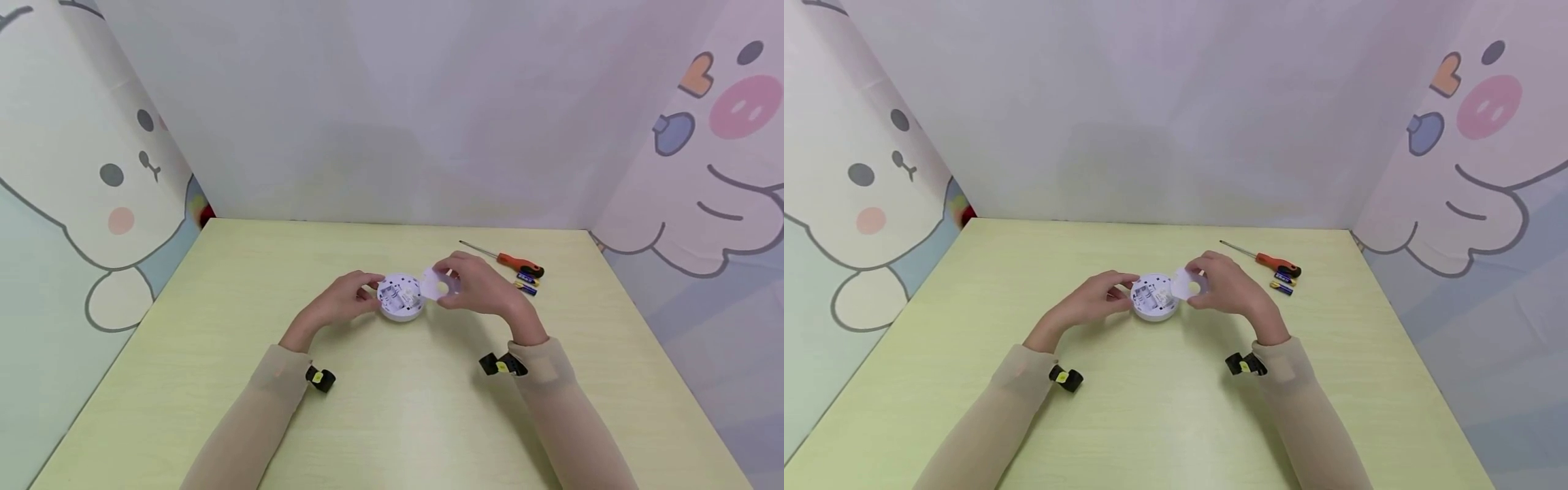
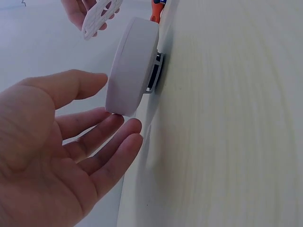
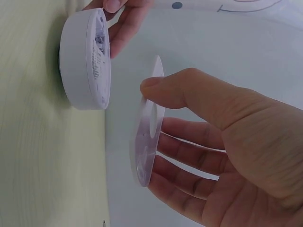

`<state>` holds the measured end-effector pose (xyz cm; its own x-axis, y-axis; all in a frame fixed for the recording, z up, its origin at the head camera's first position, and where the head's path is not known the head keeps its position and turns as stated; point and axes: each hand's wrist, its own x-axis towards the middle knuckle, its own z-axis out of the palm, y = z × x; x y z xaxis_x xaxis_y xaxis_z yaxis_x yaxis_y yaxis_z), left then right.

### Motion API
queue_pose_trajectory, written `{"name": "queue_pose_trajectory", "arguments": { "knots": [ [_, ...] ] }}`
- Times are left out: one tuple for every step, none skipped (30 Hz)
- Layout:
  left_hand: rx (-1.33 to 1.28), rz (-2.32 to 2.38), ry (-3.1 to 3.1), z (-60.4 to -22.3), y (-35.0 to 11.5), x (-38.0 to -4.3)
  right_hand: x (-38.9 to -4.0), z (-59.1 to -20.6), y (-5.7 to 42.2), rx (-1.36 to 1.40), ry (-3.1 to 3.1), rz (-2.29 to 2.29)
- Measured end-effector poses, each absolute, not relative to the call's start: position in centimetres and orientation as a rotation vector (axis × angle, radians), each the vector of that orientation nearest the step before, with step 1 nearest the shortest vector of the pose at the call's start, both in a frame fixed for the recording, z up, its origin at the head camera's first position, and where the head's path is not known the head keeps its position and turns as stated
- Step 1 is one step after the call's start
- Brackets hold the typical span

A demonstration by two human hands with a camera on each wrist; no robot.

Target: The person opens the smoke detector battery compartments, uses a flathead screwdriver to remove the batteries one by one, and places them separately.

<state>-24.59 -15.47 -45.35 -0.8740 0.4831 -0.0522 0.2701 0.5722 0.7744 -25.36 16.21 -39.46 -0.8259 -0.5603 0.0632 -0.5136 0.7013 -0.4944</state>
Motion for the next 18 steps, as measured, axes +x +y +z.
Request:
{"name": "queue_pose_trajectory", "arguments": {
  "knots": [
    [0.63,1.191,2.543,-45.3,-15.5,-24.6,-25.3,-39.5,16.2,-0.89,2.813,-0.774],
    [0.628,1.188,2.539,-45.4,-15.4,-24.6,-25.3,-39.5,16.2,-0.891,2.811,-0.775],
    [0.624,1.195,2.527,-45.4,-15.4,-24.6,-25.3,-39.5,16.2,-0.89,2.811,-0.775],
    [0.617,1.202,2.518,-45.4,-15.4,-24.6,-25.3,-39.5,16.2,-0.886,2.811,-0.773],
    [0.612,1.209,2.508,-45.4,-15.3,-24.6,-25.3,-39.5,16.2,-0.886,2.812,-0.771],
    [0.607,1.218,2.498,-45.4,-15.3,-24.6,-25.3,-39.5,16.2,-0.886,2.812,-0.769],
    [0.601,1.229,2.487,-45.4,-15.3,-24.6,-25.3,-39.5,16.2,-0.885,2.812,-0.767],
    [0.593,1.237,2.478,-45.4,-15.2,-24.6,-25.3,-39.5,16.2,-0.886,2.812,-0.766],
    [0.588,1.245,2.471,-45.4,-15.2,-24.5,-25.3,-39.5,16.2,-0.888,2.814,-0.763],
    [0.583,1.247,2.47,-45.4,-15.1,-24.5,-25.3,-39.5,16.2,-0.89,2.815,-0.76],
    [0.576,1.246,2.468,-45.4,-15.0,-24.4,-25.4,-39.5,16.2,-0.892,2.815,-0.759],
    [0.571,1.242,2.469,-45.3,-15.0,-24.4,-25.4,-39.5,16.2,-0.891,2.815,-0.759],
    [0.565,1.239,2.471,-45.3,-14.9,-24.4,-25.4,-39.5,16.2,-0.893,2.814,-0.76],
    [0.559,1.234,2.474,-45.2,-14.7,-24.3,-25.4,-39.5,16.2,-0.895,2.814,-0.762],
    [0.555,1.232,2.477,-45.2,-14.6,-24.3,-25.4,-39.5,16.2,-0.893,2.813,-0.762],
    [0.548,1.229,2.48,-45.2,-14.5,-24.3,-25.4,-39.4,16.2,-0.892,2.811,-0.763],
    [0.543,1.231,2.479,-45.2,-14.4,-24.2,-25.4,-39.4,16.2,-0.891,2.81,-0.765],
    [0.54,1.233,2.478,-45.1,-14.3,-24.2,-25.4,-39.4,16.2,-0.89,2.809,-0.765]
  ]
}}
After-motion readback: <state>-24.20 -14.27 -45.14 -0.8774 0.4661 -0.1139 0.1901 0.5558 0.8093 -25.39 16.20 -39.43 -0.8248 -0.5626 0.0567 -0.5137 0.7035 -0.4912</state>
